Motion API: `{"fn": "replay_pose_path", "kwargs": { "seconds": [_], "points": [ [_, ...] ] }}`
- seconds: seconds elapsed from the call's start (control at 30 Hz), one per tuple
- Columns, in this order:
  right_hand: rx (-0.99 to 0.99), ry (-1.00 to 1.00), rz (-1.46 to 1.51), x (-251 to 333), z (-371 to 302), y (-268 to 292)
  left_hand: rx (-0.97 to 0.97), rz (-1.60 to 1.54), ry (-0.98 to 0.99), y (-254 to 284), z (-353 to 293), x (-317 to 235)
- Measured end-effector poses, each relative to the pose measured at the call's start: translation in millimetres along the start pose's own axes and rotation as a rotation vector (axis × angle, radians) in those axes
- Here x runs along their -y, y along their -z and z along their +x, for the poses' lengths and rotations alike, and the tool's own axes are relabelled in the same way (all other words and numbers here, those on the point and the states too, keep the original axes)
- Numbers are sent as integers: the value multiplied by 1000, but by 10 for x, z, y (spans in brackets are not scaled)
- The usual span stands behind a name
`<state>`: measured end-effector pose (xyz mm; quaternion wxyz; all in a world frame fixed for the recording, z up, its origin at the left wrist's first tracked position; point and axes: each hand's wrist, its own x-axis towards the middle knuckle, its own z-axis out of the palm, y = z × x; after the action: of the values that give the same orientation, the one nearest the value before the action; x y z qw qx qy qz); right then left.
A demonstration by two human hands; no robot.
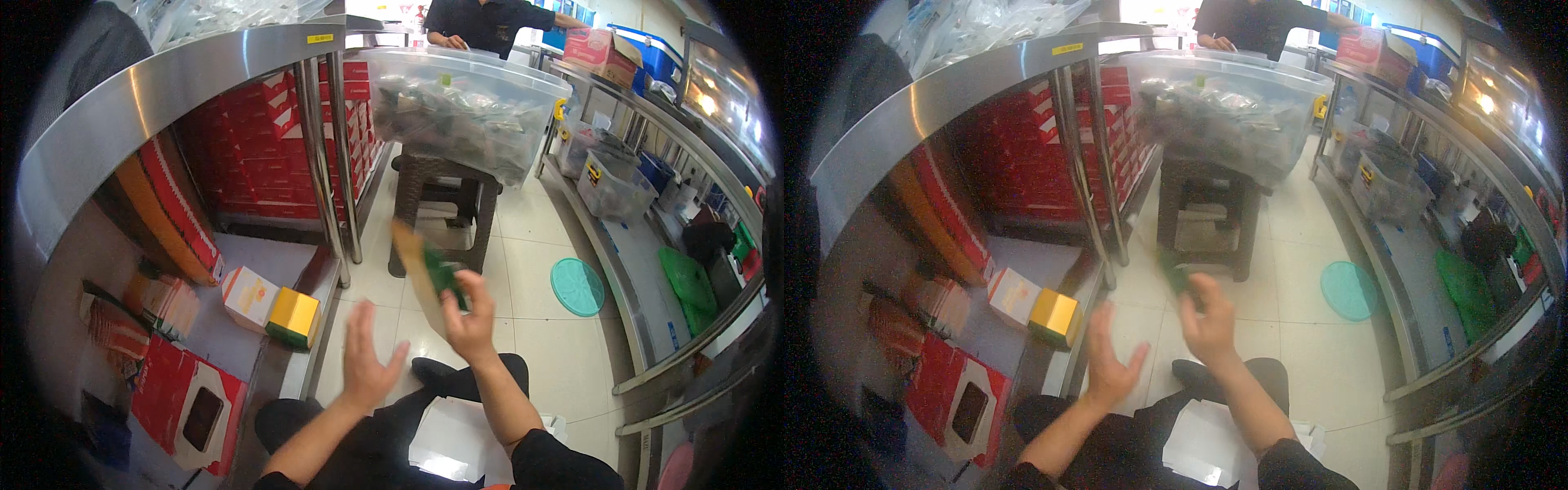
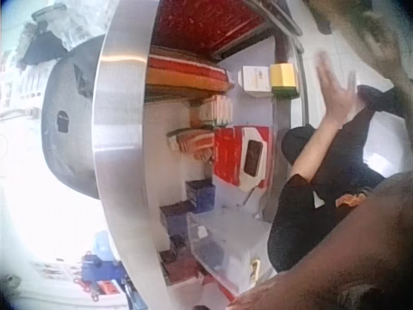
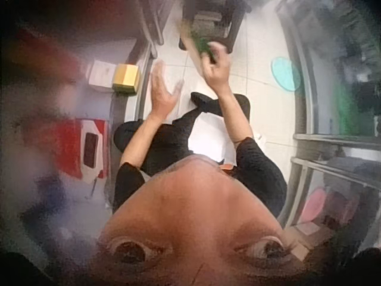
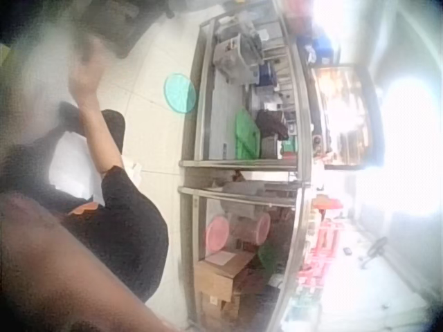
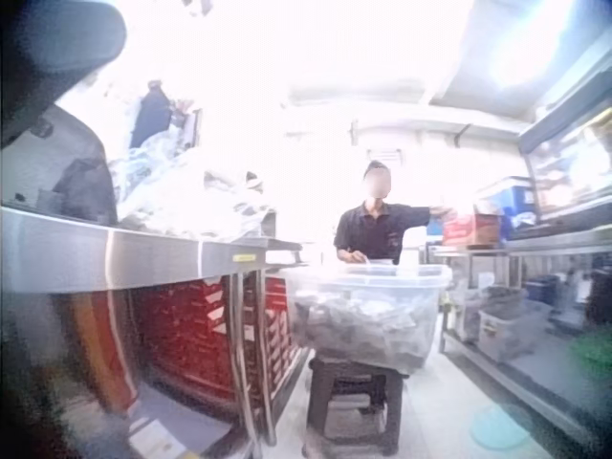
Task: The person assembles small rectangular boxes from flat paper sheets. They fold the sheets along pre-printed lines, tuck flaps into slots, and form the box shape. The person handles multiple boxes one at a time, stacking completed boxes on a nearby shelf.
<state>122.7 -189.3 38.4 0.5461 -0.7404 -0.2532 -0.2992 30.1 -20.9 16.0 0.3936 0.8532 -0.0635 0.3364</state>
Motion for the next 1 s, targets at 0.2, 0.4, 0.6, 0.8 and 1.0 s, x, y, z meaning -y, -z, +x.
{"fn": "replay_pose_path", "kwargs": {
  "seconds": [0.2, 0.4, 0.6, 0.8, 1.0],
  "points": [
    [414, 3, 123, 223, -230, -147, -163, 147, -209, 170, 294, 283],
    [413, 110, 90, 320, -396, -466, -332, 50, -65, 116, -7, 460],
    [378, 302, 42, 481, -253, -590, -164, -19, 12, 285, 83, 457],
    [393, 173, 11, 493, -405, -645, -53, -166, -32, 286, 89, 475],
    [357, 188, 9, 438, -525, -651, -41, -123, -93, 304, 83, 422]
  ]
}}
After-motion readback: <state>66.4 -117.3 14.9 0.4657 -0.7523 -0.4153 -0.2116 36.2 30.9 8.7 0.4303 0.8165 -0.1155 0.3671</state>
